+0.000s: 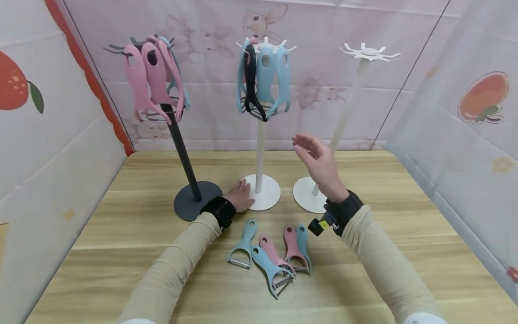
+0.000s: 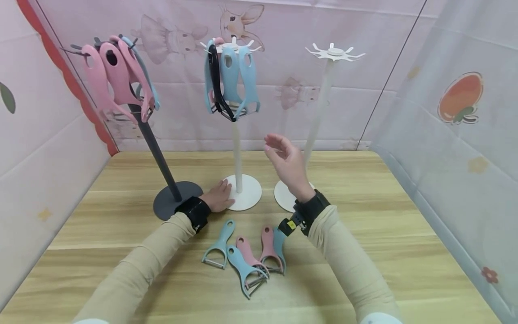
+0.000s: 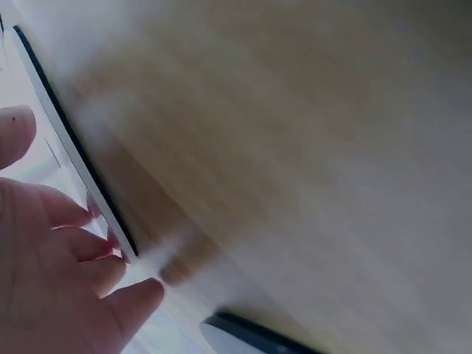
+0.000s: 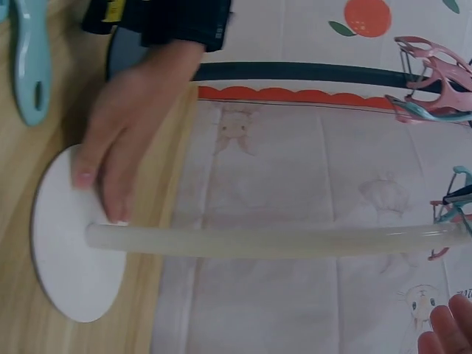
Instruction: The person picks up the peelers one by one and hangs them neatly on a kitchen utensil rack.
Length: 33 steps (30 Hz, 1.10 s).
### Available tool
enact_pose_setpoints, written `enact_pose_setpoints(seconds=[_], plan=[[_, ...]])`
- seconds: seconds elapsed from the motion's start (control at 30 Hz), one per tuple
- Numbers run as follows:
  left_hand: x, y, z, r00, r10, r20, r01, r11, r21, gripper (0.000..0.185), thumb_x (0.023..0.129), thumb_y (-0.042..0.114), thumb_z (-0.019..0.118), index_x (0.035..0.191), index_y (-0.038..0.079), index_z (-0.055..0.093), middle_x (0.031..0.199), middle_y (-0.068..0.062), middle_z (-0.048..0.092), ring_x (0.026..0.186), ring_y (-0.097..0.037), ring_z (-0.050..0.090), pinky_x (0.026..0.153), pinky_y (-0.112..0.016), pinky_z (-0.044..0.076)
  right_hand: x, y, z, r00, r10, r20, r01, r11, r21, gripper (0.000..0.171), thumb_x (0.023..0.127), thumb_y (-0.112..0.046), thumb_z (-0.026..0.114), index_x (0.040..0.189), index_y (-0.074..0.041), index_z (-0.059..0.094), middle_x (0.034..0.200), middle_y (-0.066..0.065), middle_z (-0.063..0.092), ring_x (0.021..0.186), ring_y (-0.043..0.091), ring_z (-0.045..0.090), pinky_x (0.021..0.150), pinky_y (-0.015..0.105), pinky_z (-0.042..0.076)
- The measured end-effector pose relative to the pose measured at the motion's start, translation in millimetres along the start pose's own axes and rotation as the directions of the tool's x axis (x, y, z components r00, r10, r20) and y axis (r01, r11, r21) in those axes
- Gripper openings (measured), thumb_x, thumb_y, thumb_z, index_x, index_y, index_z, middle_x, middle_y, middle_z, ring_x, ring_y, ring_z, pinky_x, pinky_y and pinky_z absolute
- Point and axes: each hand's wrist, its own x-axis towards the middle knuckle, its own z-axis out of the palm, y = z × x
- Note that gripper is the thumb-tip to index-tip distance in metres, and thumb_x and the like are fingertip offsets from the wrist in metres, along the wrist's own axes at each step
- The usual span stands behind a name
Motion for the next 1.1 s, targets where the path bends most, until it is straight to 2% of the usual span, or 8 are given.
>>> enact_pose_setpoints(seconds=[0.17, 0.3, 0.43, 0.53, 0.63, 0.7, 0.97, 1.1], plan=[[-21.3, 4.8, -10.7, 0.992, 0.075, -0.105, -0.078, 0.997, -0.02, 0.059, 0.097, 0.031, 0.04, 0.141, -0.004, 0.023, 0.146, -0.027, 0.015, 0.135, -0.036, 0.014, 0.106, -0.045, 0.02, -15, 10, 0, 0.997, -0.021, 0.071, 0.029, 0.994, -0.11, 0.035, 0.091, -0.006, 0.052, 0.124, 0.007, 0.049, 0.121, 0.019, 0.054, 0.109, 0.026, 0.051, 0.091, 0.036, 0.041], [-45.8, 7.3, -15.3, 0.962, 0.117, -0.247, -0.132, 0.99, -0.042, 0.052, 0.095, 0.025, 0.044, 0.137, -0.005, 0.034, 0.141, -0.026, 0.03, 0.13, -0.036, 0.029, 0.103, -0.043, 0.027, -25, 18, 1, 0.989, -0.053, 0.135, 0.078, 0.979, -0.19, 0.035, 0.09, -0.006, 0.054, 0.123, 0.005, 0.05, 0.119, 0.019, 0.055, 0.109, 0.027, 0.052, 0.089, 0.04, 0.042], [-71.6, 8.9, -16.9, 0.91, 0.087, -0.406, -0.151, 0.98, -0.127, 0.048, 0.092, 0.023, 0.049, 0.133, -0.002, 0.043, 0.135, -0.023, 0.041, 0.124, -0.033, 0.039, 0.098, -0.044, 0.034, -36, 22, 1, 0.975, -0.093, 0.203, 0.157, 0.933, -0.324, 0.037, 0.089, -0.007, 0.057, 0.123, 0.005, 0.051, 0.119, 0.019, 0.056, 0.108, 0.028, 0.053, 0.085, 0.043, 0.045], [-89.3, 12.9, -19.3, 0.85, 0.096, -0.518, -0.195, 0.97, -0.142, 0.045, 0.09, 0.02, 0.054, 0.129, -0.003, 0.048, 0.129, -0.023, 0.048, 0.118, -0.034, 0.046, 0.094, -0.044, 0.039, -44, 26, -2, 0.96, -0.114, 0.254, 0.216, 0.88, -0.422, 0.039, 0.087, -0.007, 0.059, 0.123, 0.007, 0.051, 0.119, 0.022, 0.056, 0.108, 0.031, 0.053, 0.084, 0.045, 0.045], [-106.2, 18.7, -21.2, 0.8, 0.117, -0.589, -0.234, 0.964, -0.125, 0.044, 0.088, 0.018, 0.057, 0.126, -0.003, 0.051, 0.125, -0.022, 0.051, 0.114, -0.034, 0.049, 0.09, -0.044, 0.042, -51, 31, -8, 0.948, -0.106, 0.3, 0.252, 0.828, -0.5, 0.042, 0.086, -0.008, 0.06, 0.123, 0.008, 0.05, 0.119, 0.024, 0.055, 0.108, 0.034, 0.053, 0.084, 0.047, 0.045], [-116.8, 22.6, -21.1, 0.776, 0.132, -0.616, -0.257, 0.959, -0.117, 0.043, 0.087, 0.017, 0.059, 0.124, -0.003, 0.052, 0.123, -0.022, 0.053, 0.111, -0.034, 0.051, 0.088, -0.044, 0.044, -56, 35, -13, 0.942, -0.087, 0.324, 0.261, 0.798, -0.544, 0.043, 0.086, -0.01, 0.061, 0.122, 0.009, 0.05, 0.118, 0.024, 0.055, 0.108, 0.035, 0.052, 0.085, 0.047, 0.044], [-146.9, 33.0, -12.5, 0.738, 0.174, -0.652, -0.297, 0.951, -0.083, 0.042, 0.086, 0.018, 0.061, 0.123, -0.001, 0.054, 0.119, -0.019, 0.056, 0.108, -0.032, 0.053, 0.086, -0.043, 0.045, -67, 61, -38, 0.917, 0.077, 0.392, 0.245, 0.667, -0.704, 0.044, 0.086, -0.015, 0.061, 0.12, 0.011, 0.051, 0.117, 0.027, 0.055, 0.11, 0.041, 0.05, 0.091, 0.05, 0.039], [-156.5, 36.9, -6.0, 0.744, 0.188, -0.641, -0.306, 0.949, -0.077, 0.043, 0.085, 0.017, 0.062, 0.123, -0.002, 0.054, 0.118, -0.018, 0.057, 0.108, -0.031, 0.054, 0.086, -0.042, 0.046, -67, 81, -54, 0.902, 0.219, 0.372, 0.189, 0.575, -0.796, 0.044, 0.086, -0.016, 0.061, 0.115, 0.016, 0.051, 0.11, 0.031, 0.056, 0.104, 0.043, 0.053, 0.087, 0.05, 0.042]])
